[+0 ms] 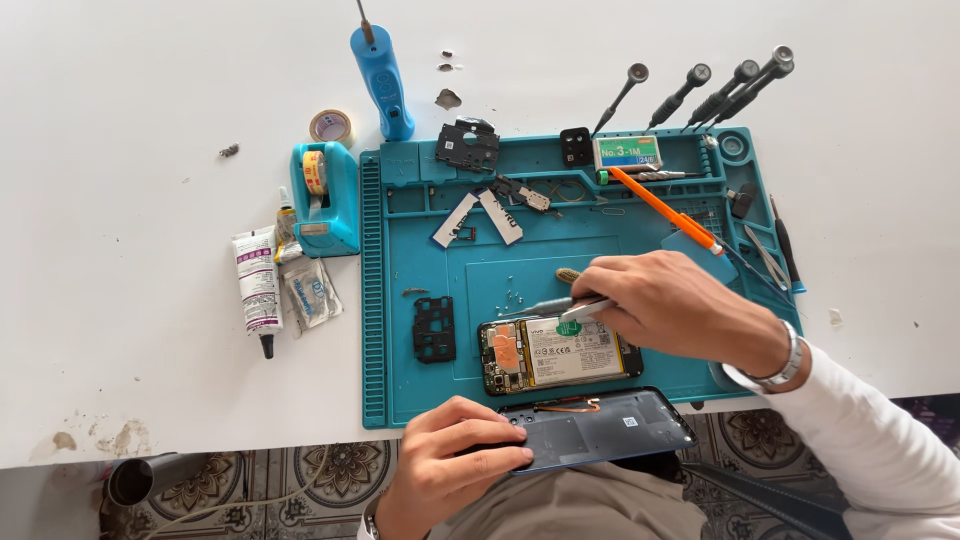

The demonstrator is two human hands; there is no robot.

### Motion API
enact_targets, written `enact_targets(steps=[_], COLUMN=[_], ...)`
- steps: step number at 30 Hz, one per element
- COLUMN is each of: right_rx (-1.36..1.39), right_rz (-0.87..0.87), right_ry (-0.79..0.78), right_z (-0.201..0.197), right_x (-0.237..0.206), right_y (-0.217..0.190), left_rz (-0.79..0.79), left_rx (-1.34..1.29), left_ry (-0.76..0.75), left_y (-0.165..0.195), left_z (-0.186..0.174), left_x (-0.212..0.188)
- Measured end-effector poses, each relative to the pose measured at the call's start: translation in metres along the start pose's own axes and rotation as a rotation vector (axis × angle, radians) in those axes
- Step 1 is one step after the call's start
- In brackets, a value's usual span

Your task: The person repairs a disassembled smartphone on a blue repair mat. They pry at the phone's internals with a spudger, use tweezers to lift components, and use a precision screwdriver to unscrew small screws from the phone body and battery assembly.

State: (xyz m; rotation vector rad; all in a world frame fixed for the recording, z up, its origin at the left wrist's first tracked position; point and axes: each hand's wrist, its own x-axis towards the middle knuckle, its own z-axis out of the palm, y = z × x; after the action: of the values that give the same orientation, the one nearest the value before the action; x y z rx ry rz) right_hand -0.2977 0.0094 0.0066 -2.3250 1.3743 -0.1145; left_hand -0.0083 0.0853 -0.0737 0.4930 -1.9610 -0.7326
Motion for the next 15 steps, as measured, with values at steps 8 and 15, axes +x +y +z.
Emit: enact_targets(steps=[8,15], right_rx=[-0.028,-0.037], right_rz=[0.045,0.035], right_ry=[0.101,0.064], right_z=[-0.017,-0.014], right_x=[0.004,0.023], right_y=[0.005,-0.002], left_rz=[-0.032,-0.064], left_rx=[0.067,0.105], left_ry=[0.048,0.077], left_y=[0.003,0.006], left_z=[0.002,0.006], left_x=[0.002,0.008])
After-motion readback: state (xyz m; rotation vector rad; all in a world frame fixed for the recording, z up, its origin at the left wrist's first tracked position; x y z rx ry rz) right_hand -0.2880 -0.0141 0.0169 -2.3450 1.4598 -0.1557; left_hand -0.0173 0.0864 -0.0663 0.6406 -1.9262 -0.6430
